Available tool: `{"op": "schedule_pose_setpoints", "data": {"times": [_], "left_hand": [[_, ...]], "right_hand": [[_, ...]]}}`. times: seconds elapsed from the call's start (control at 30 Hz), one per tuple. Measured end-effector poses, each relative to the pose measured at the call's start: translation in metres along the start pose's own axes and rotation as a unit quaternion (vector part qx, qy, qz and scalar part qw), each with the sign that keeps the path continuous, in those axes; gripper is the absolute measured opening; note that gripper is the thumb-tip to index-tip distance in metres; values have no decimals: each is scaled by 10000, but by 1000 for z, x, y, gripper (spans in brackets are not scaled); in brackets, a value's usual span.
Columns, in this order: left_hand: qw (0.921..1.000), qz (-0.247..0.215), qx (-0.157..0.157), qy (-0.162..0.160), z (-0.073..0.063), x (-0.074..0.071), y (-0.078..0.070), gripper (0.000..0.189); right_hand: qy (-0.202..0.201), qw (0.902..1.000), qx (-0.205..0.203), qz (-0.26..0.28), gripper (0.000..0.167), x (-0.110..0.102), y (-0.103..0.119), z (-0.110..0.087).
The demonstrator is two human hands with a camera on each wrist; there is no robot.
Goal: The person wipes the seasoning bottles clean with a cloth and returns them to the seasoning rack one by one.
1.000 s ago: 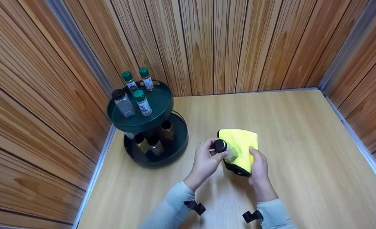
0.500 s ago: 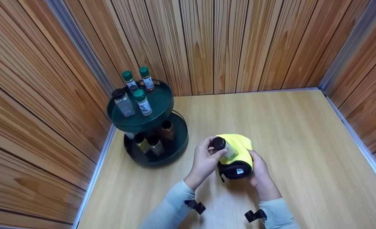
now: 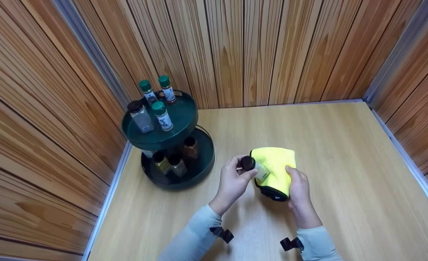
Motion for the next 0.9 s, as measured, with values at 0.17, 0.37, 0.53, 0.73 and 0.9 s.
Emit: {"op": "schedule_pose_setpoints", "data": {"times": [0.17, 0.37, 0.53, 0.73, 0.9], "left_hand": [[10000, -14, -85, 18, -1, 0, 0, 40], [9997, -223, -131, 48, -1, 2, -3, 41], [9993, -316, -198, 25, -1, 3, -4, 42], [9996, -246, -149, 42, 1, 3, -3, 42], [9997, -258, -37, 20, 2, 2, -1, 41]], "right_hand": [[16, 9996, -78, 281, 32, 3, -5, 2], [546, 9950, 636, 549, 39, 4, -10, 7], [956, 9855, 1174, 763, 45, 4, -11, 10], [954, 9822, 1420, 778, 42, 2, -9, 9], [768, 9877, 1252, 542, 37, 0, -8, 11]]}}
Point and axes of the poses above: each hand's wrist, its own z-axis towards the middle knuckle, its own x-axis out of the palm, y = z × x, the point moved 1 cm from there along z, towards the middle knuckle, and after that the axes turned 12 degrees about x, right-handed, at the moved point
